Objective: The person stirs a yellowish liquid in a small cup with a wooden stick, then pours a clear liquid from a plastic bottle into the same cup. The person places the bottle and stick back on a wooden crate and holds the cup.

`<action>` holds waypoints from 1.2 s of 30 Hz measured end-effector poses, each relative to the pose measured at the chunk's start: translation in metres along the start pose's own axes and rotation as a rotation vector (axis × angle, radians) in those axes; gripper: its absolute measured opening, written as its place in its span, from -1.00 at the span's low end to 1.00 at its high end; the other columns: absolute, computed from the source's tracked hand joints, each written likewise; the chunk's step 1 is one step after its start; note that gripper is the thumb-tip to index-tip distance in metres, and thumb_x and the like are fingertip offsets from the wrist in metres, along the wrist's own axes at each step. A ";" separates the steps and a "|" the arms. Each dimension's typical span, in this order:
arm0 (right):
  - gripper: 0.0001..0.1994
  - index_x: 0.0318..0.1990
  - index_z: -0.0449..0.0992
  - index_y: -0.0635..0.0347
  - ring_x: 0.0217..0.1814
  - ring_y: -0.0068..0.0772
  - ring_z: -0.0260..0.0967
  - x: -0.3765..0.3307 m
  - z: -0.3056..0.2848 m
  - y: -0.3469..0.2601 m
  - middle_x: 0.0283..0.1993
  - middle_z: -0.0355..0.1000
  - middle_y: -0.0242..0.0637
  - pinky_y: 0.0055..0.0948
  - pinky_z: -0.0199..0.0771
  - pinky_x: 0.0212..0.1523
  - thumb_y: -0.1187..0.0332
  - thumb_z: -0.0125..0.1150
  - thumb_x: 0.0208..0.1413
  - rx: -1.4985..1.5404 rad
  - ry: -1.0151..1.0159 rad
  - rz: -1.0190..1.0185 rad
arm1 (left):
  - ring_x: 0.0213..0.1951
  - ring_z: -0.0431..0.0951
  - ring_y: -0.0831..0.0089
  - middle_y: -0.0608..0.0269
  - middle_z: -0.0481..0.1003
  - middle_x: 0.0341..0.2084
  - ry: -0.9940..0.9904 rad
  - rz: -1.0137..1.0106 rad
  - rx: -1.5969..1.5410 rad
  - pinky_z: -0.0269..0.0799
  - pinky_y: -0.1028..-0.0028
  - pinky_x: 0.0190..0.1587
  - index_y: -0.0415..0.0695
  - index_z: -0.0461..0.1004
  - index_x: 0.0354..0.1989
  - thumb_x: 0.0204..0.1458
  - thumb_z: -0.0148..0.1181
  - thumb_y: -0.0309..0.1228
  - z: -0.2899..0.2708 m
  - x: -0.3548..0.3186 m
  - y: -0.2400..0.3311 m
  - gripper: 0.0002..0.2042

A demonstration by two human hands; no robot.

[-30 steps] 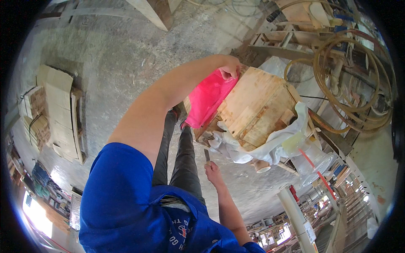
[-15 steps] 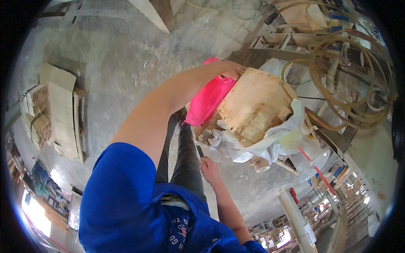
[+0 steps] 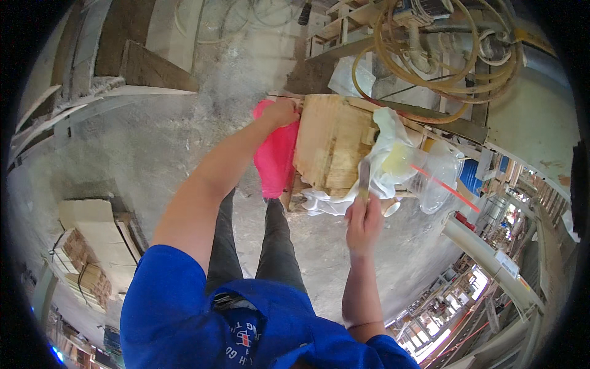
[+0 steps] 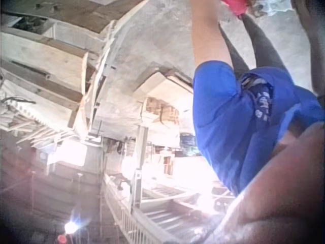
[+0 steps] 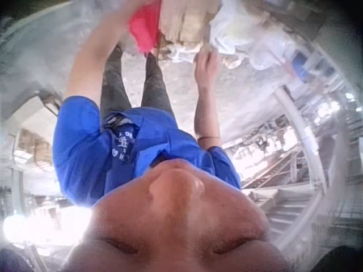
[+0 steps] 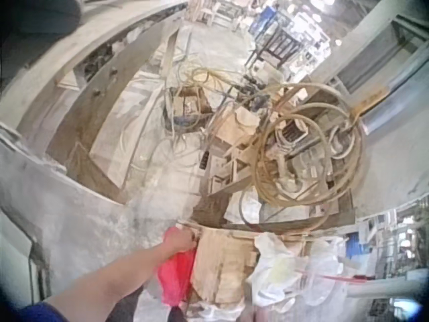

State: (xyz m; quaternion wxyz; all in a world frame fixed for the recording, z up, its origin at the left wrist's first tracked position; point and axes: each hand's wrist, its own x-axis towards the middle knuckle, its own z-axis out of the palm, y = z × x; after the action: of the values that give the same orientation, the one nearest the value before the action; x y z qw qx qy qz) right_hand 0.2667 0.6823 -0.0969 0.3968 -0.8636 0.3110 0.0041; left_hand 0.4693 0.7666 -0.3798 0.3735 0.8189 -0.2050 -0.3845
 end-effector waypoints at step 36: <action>-0.25 0.34 -0.18 -0.23 -0.61 -0.59 0.08 0.093 0.227 0.068 -0.02 0.34 -0.16 -0.48 0.26 -0.43 0.50 -0.06 -0.02 1.474 -0.069 0.689 | -0.20 0.42 0.46 0.23 0.48 -0.30 -0.369 0.329 -0.425 0.32 0.46 -0.09 -0.24 0.44 -0.11 0.02 0.13 -0.24 -0.003 0.025 -0.059 -0.65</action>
State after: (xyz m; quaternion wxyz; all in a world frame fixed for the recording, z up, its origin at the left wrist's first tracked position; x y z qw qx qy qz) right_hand 0.3594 0.7547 -0.3225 0.8491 -0.2358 0.4697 -0.0533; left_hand 0.4897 0.7895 -0.4357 0.5497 0.5950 -0.3142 -0.4951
